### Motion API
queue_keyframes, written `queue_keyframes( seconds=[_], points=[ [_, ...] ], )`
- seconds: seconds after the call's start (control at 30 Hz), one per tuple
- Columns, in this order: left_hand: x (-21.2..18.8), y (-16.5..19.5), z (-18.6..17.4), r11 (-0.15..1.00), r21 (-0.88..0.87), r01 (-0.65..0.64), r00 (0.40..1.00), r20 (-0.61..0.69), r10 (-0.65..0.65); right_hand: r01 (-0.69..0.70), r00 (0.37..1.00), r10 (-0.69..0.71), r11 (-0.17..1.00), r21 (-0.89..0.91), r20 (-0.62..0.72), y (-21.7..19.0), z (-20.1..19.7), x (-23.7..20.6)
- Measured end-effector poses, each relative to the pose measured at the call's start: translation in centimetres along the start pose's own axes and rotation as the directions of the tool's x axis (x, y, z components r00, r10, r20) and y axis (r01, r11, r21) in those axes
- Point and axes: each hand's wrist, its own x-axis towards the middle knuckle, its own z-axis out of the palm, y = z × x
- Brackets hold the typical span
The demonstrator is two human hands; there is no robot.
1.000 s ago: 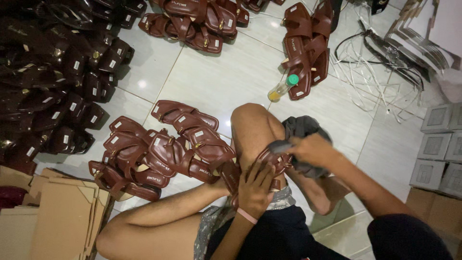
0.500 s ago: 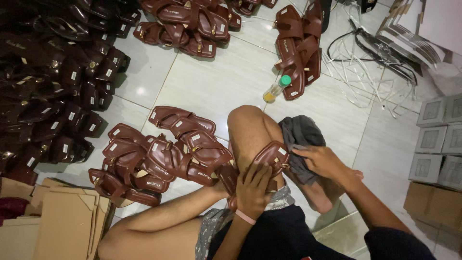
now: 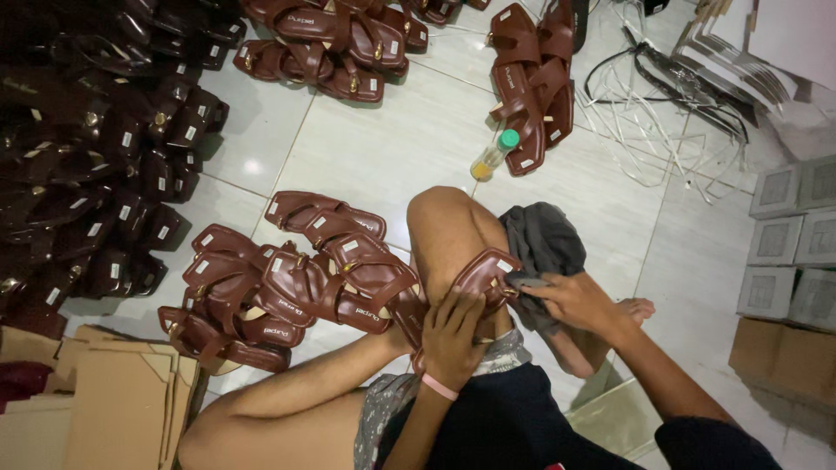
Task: The person sits on the floor and wipes brown sandals with a dark cloth. They handle the sandals one at a time, turning them over to clean different parts, and place them back on the floor after wiping.
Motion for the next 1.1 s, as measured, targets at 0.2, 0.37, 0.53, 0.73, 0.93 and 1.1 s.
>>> queue_keyframes(
  seconds=[0.2,0.37,0.53,0.73,0.93,1.1],
  points=[
    [0.5,0.3,-0.5,0.999,-0.032,-0.025,0.999,-0.040,0.024,-0.053,0.987,0.074,0.988,-0.145,0.143,-1.4,-2.8,3.0],
    [0.6,0.7,-0.9,1.000,-0.002,-0.016,1.000,-0.017,0.016,-0.036,0.978,0.084,0.969,-0.245,0.189,-3.2,-3.3,6.8],
    [0.5,0.6,-0.5,0.998,0.056,-0.025,0.997,-0.072,0.029,-0.122,0.938,0.189,0.964,-0.235,0.290,-3.3,-4.3,4.1],
    [0.2,0.3,-0.2,0.998,0.038,-0.042,0.999,-0.025,0.043,-0.132,0.950,0.186,0.967,-0.216,0.251,-3.3,-4.1,2.7],
    [-0.1,0.4,0.6,0.999,0.038,0.004,0.994,-0.108,0.001,-0.048,0.966,0.095,0.979,-0.196,0.242,-3.9,-3.9,7.8],
    [-0.3,1.3,0.6,0.992,0.125,0.024,0.978,-0.207,0.002,0.289,0.877,-0.201,0.946,-0.147,0.436,-4.7,-4.9,10.5]
  ],
)
